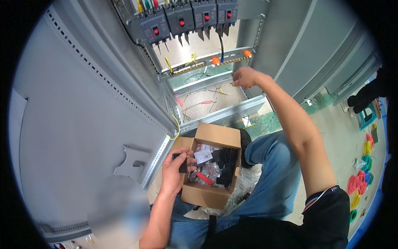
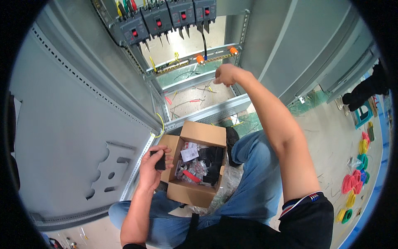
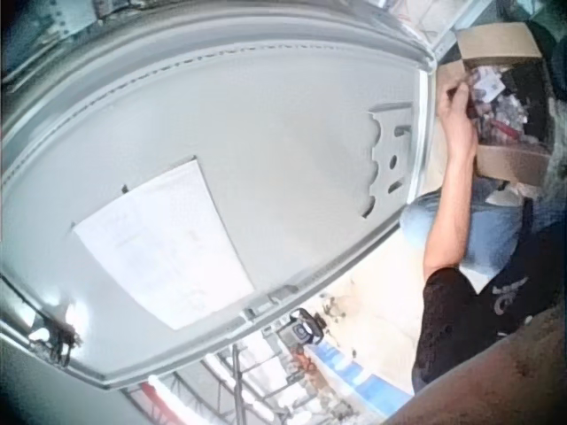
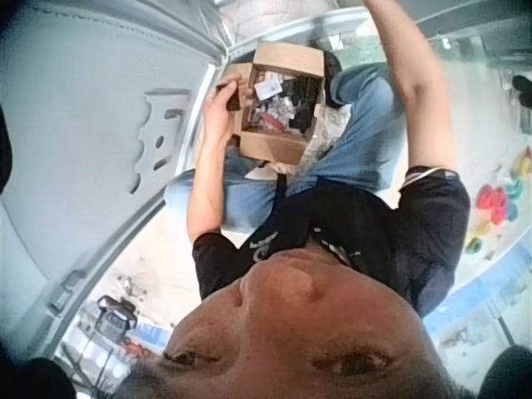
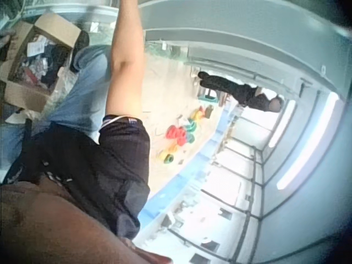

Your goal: The person unpacks small black electrical components from a cardboard box and installs them into an open electrical panel. They use a red utility knife to open plastic packaging and then place the components onto a DIN rail inside the panel.

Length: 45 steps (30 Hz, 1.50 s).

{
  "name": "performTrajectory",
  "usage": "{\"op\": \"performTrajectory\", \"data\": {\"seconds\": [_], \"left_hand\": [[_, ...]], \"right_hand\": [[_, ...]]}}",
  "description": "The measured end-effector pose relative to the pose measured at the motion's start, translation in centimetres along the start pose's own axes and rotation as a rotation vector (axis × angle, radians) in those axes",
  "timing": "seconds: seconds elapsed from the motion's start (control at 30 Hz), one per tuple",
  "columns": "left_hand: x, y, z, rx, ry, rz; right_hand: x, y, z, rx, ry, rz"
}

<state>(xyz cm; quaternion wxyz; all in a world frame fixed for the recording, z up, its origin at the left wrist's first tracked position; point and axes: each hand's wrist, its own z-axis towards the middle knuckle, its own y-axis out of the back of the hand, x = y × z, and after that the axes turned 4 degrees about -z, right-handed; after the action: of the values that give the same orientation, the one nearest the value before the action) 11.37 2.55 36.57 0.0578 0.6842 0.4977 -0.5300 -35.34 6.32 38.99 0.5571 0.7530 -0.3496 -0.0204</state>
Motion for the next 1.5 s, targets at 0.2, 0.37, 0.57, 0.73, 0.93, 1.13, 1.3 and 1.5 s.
{"op": "performTrajectory", "data": {"seconds": [0.2,0.37,0.57,0.73,0.93,1.13,1.3,1.5], "left_hand": [[-0.6,-0.6,-1.3,0.109,0.023,0.063],[-0.6,-0.2,-2.7,0.184,0.013,0.072],[-0.9,-0.5,-5.0,0.244,0.021,0.100],[-2.1,-0.6,-8.9,0.342,-0.032,0.131],[-0.6,2.2,-10.7,0.325,0.010,0.187],[0.0,6.9,-13.1,0.280,0.003,0.259],[-1.6,10.7,-15.5,0.190,-0.022,0.281],[-2.8,10.6,-18.8,0.400,-0.259,0.265]], "right_hand": [[-1.1,-2.4,-3.2,-0.052,-0.035,-0.060],[-0.9,-5.6,-4.7,-0.135,0.043,-0.199],[-0.7,-16.4,-4.3,-0.108,-0.037,-0.234],[2.5,-30.1,-6.4,-0.088,-0.176,0.010],[4.2,-36.4,-9.4,-0.466,-0.346,-0.155],[3.2,-38.5,-13.8,-0.383,-0.559,0.164],[3.0,-41.2,-14.3,-0.357,-0.611,0.137],[-2.5,-42.4,-15.3,-0.484,-0.587,0.138]]}}
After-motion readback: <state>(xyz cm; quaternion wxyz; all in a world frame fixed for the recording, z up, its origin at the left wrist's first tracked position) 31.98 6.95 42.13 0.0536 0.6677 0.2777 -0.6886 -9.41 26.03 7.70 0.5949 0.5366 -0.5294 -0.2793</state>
